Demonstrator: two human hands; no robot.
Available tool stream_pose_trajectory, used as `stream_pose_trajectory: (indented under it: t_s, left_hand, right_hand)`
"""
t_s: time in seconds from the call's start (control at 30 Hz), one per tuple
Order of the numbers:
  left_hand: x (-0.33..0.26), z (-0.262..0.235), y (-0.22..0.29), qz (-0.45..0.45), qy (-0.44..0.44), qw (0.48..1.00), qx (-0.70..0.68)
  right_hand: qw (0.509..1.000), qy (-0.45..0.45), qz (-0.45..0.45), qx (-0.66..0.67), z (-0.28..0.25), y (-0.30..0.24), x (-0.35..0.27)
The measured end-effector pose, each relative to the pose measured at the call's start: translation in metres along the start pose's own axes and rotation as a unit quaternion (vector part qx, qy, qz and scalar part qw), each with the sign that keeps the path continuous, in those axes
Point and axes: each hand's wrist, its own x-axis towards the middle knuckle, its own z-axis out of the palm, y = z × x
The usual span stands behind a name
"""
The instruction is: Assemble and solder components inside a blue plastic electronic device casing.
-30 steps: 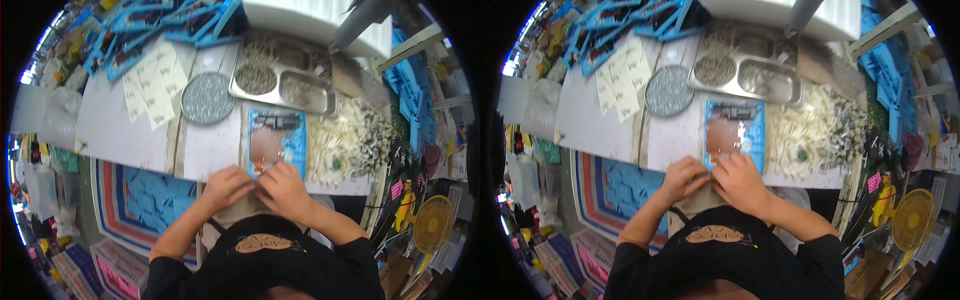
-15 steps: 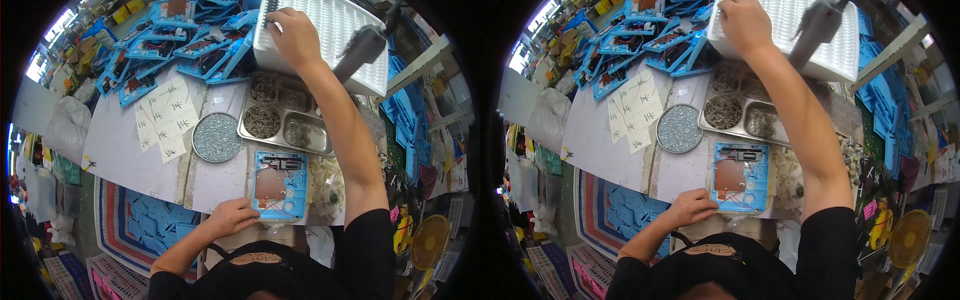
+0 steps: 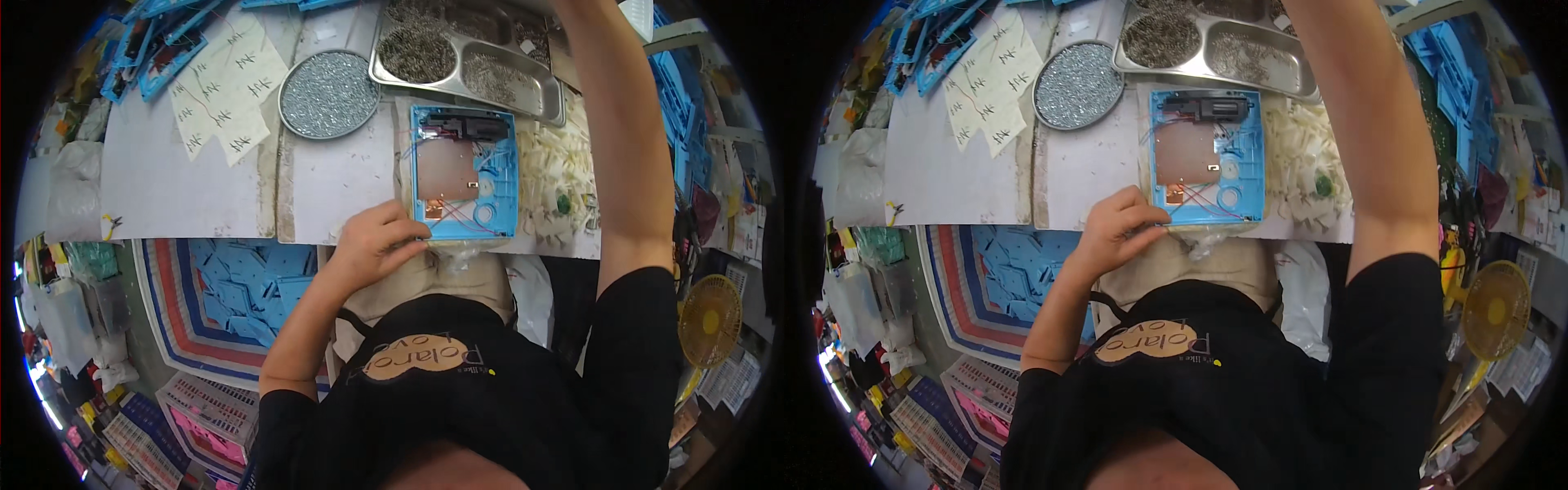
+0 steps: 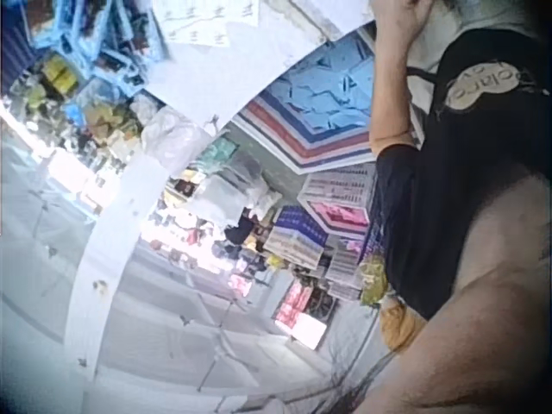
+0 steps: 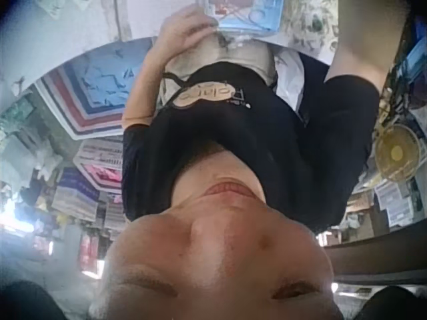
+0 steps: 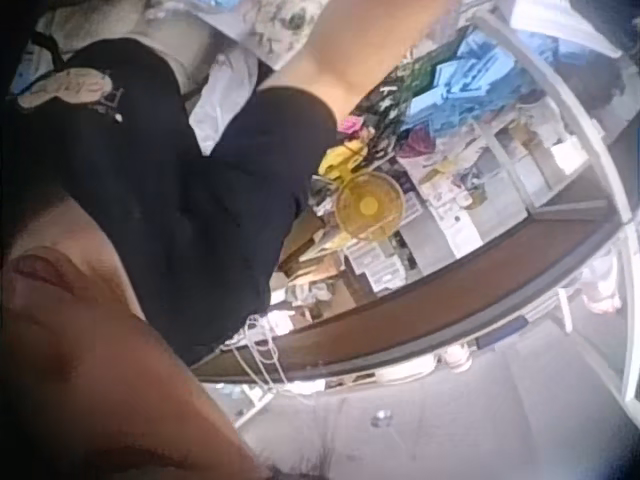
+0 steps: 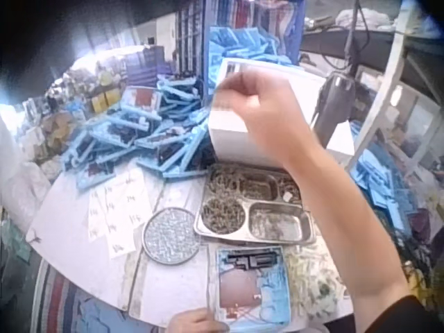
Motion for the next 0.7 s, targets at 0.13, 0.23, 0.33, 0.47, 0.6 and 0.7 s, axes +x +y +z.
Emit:
stream_pose_trajectory:
  t_s: [0.13,0.23,0.33,0.47,0.6,0.7]
  left_hand:
    - [0.0,0.0,0.003,-0.009,-0.003,1.0,0.004]
    - [-0.001,-0.002,0.003,-0.013,-0.001,1.0,0.001]
    - [-0.002,-0.003,0.005,-0.021,0.0,1.0,-0.008]
    - [-0.005,-0.003,0.004,-0.028,0.005,1.0,-0.005]
    - [-0.006,-0.001,0.003,-0.035,0.0,0.999,-0.011]
    - [0.0,0.002,0.004,-0.036,-0.004,0.999,-0.012]
  right_hand:
    - [0.963,-0.267,0.047,-0.008,-0.026,-0.042,-0.16]
    - [0.942,-0.308,0.134,-0.002,-0.03,-0.028,-0.23]
    - [0.948,-0.297,0.117,0.012,-0.015,-0.018,-0.257]
    - [0.962,-0.27,0.008,-0.025,-0.01,-0.006,-0.266]
    - [0.962,-0.266,-0.023,-0.057,-0.01,-0.015,-0.274]
    - [0.965,-0.255,-0.012,-0.066,-0.012,-0.013,-0.277]
